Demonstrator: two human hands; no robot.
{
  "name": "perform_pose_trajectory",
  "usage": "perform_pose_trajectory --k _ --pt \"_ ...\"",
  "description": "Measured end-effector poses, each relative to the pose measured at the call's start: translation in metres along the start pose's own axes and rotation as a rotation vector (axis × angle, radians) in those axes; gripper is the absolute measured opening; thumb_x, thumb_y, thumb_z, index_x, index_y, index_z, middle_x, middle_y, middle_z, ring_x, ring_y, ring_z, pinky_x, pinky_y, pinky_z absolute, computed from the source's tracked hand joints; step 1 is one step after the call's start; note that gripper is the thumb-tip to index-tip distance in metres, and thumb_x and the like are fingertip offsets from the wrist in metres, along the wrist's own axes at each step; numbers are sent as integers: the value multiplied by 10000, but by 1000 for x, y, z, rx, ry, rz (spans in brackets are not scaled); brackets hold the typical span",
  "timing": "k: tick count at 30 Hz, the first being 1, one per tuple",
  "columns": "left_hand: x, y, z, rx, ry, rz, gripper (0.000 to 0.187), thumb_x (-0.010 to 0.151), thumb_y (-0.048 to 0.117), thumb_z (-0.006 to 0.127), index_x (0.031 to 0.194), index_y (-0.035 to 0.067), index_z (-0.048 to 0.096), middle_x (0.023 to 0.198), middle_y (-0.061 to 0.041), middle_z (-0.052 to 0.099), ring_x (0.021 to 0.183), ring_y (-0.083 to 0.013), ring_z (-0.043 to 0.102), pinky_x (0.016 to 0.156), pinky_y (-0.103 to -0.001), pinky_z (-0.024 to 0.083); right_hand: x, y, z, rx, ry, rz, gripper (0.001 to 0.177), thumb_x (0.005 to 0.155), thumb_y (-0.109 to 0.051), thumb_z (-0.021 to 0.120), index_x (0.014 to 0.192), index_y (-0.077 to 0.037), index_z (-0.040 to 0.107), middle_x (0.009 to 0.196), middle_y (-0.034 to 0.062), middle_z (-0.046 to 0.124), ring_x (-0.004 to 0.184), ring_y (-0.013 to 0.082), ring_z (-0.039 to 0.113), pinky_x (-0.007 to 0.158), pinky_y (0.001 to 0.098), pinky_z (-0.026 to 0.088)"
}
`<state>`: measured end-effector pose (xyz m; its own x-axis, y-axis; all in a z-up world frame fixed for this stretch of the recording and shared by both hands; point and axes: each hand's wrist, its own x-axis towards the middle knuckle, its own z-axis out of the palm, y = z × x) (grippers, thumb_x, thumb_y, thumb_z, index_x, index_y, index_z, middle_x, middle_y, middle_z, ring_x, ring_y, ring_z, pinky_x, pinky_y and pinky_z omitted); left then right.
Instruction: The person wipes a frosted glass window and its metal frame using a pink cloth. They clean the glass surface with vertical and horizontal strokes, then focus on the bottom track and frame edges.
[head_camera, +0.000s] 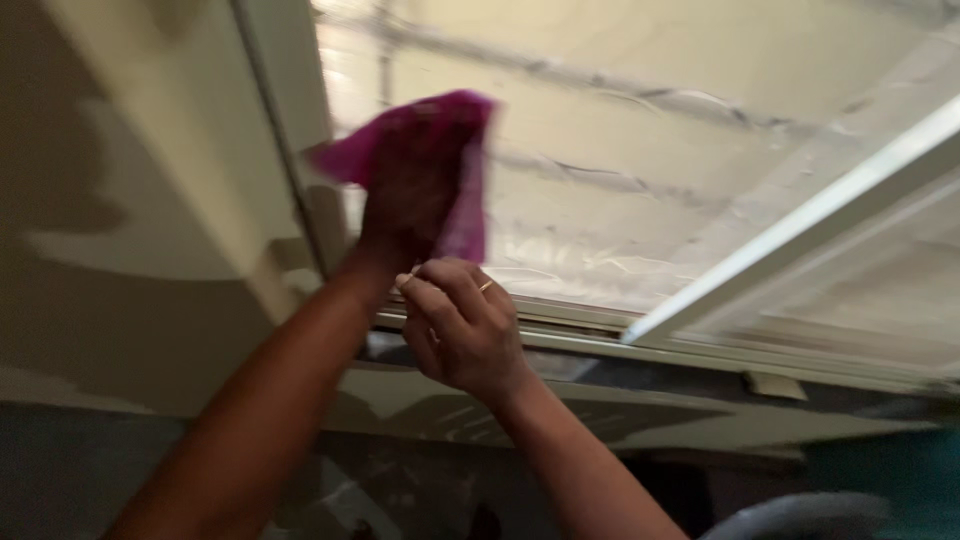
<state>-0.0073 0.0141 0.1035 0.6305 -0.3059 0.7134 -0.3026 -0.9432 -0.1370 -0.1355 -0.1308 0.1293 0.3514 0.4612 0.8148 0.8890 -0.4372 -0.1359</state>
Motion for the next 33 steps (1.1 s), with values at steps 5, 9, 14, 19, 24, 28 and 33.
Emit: perform_pose_trajectory --k 5,9,14,19,24,28,33 --pt "29 -4 -30 440 333 271 648 1225 500 343 1723 149 122 1774 -68 55 1659 -311 27 1356 -510 -48 28 -8 29 -51 156 5 511 1083 -192 640 1547 -125 436 1643 147 323 1570 377 259 1315 520 297" --pt "42 -7 -36 442 381 333 650 1225 407 426 1673 104 65 1769 -92 1 1633 -317 -8 1384 -544 -61 42 41 34 -156 171 121 593 1194 -272 494 1710 -117 246 1745 135 111 1648 351 52 1381 491 116" --pt "40 -17 -51 3 230 391 610 1143 345 505 1675 108 323 1782 -72 236 1647 -297 118 1327 -536 24 42 93 12 -432 38 98 667 1150 -390 439 1690 -77 207 1765 143 110 1646 316 54 1354 505 36" --pt "31 -20 -77 -97 192 221 524 1091 260 627 1593 201 489 1752 -20 348 1652 -261 189 1370 -491 140 34 130 -14 -525 -88 99 689 1163 -430 461 1698 -62 232 1764 161 143 1645 331 51 1351 502 5" --pt "8 -15 -81 17 223 138 699 1130 367 660 1724 163 353 1778 -42 221 1646 -289 140 1348 -541 125 8 164 -36 -631 -180 121 677 1137 -463 487 1707 -172 269 1759 146 161 1633 327 67 1307 544 -16" --pt "-4 -11 -82 -6 144 59 739 1098 367 642 1717 158 296 1766 -81 185 1624 -339 133 1313 -575 109 -9 206 -92 -834 -46 106 685 1157 -518 470 1715 -189 248 1764 108 133 1643 314 90 1289 632 -16" --pt "9 4 -80 -18 176 9 730 1123 368 622 1724 138 278 1778 -96 179 1646 -355 124 1347 -585 96 -6 233 -158 -955 9 157 735 1135 -593 360 1725 -181 213 1756 139 108 1628 386 87 1304 656 -3"
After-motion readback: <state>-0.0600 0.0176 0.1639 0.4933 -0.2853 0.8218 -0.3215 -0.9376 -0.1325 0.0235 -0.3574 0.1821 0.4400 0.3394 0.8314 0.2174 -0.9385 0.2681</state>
